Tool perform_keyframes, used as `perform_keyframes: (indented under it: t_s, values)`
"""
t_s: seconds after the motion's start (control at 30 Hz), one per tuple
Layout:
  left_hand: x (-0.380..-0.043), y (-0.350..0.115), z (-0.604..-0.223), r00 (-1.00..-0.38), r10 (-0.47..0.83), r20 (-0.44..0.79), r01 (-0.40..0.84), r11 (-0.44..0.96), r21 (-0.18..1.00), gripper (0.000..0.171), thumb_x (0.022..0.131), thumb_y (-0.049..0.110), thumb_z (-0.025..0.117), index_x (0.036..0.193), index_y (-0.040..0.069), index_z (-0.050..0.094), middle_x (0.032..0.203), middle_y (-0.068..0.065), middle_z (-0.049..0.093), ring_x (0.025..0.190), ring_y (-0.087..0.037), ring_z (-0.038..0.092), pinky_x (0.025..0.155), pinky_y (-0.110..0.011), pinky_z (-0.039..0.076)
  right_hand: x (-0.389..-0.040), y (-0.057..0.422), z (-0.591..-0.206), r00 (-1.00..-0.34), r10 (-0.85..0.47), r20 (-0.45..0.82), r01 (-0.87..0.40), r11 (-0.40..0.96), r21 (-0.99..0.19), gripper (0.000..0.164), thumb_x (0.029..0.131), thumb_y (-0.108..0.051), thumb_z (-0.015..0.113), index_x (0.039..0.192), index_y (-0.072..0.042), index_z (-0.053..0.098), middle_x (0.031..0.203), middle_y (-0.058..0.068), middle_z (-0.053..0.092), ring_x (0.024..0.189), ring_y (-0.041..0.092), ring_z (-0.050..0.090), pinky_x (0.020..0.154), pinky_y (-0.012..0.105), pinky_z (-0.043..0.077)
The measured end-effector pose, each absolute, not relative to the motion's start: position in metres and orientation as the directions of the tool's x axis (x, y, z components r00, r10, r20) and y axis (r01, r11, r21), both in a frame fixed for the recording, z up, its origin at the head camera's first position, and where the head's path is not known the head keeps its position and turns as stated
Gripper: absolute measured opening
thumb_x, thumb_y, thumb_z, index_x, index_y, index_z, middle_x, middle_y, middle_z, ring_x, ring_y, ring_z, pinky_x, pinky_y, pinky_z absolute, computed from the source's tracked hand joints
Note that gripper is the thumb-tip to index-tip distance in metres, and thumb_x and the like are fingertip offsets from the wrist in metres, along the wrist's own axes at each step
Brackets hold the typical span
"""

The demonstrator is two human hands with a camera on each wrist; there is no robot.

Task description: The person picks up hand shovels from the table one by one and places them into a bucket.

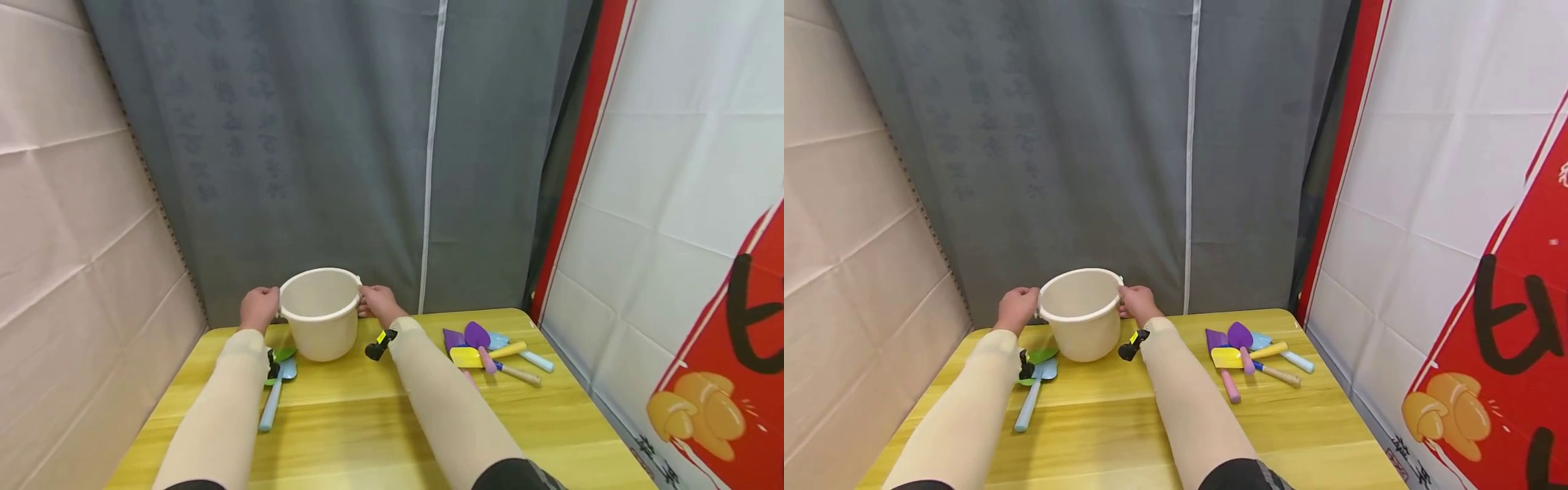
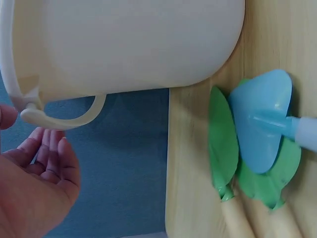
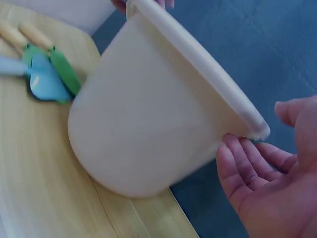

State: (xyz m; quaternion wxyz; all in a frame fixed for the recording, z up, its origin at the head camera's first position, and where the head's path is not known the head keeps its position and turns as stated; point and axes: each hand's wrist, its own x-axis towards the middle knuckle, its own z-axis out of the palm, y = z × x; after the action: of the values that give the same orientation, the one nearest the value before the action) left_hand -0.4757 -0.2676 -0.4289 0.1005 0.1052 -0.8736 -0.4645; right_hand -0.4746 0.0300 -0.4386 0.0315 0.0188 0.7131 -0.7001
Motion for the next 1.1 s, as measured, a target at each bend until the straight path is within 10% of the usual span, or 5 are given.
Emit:
perform_keyframes:
  t_s: [0.23,0.6,0.83,1.1]
  values:
    - [-0.482,-0.263,-0.432,-0.935,-0.321,0.149,-0.027,0.485,0.874,0.05,0.112,0.029,0.045,0.139,-0.006,0.069,0.136,-0.026,0.068,0.119,-0.04,0.062,0.103,-0.053,0.053,-0.472,0.017,-0.43,-0.999,-0.006,-0.051,0.051,-0.087,-0.995,0.037,0.112,-0.007,0.059,0.139,0.017,0.062,0.09,0.009,0.065,0.077,0.016,0.069,0.103,0.046,0.062]
    - [-0.474,-0.26,-0.422,-0.957,-0.281,0.076,-0.07,0.475,0.877,0.043,0.105,0.026,0.056,0.13,-0.004,0.076,0.121,-0.019,0.074,0.116,-0.035,0.063,0.099,-0.049,0.053,-0.475,0.032,-0.438,-0.999,-0.015,-0.04,0.042,-0.145,-0.989,0.04,0.112,-0.007,0.057,0.144,0.017,0.059,0.104,0.02,0.068,0.077,0.016,0.066,0.085,0.032,0.066]
    - [-0.464,-0.244,-0.426,-0.987,-0.16,0.007,-0.047,0.332,0.942,0.04,0.112,0.024,0.057,0.125,-0.01,0.072,0.082,-0.002,0.067,0.082,-0.018,0.065,0.081,-0.031,0.053,-0.47,0.059,-0.444,-0.999,-0.016,-0.038,0.041,-0.208,-0.977,0.041,0.112,-0.009,0.057,0.147,0.014,0.058,0.11,0.023,0.07,0.078,0.015,0.064,0.078,0.028,0.062]
    - [-0.44,-0.218,-0.427,-0.999,-0.01,-0.044,-0.045,0.151,0.988,0.044,0.116,0.024,0.056,0.137,-0.014,0.063,0.089,-0.001,0.065,0.079,-0.009,0.062,0.077,-0.018,0.057,-0.458,0.098,-0.445,-0.999,-0.02,-0.043,0.047,-0.269,-0.962,0.04,0.112,-0.009,0.06,0.144,0.013,0.062,0.098,0.014,0.069,0.073,0.011,0.063,0.065,0.02,0.056]
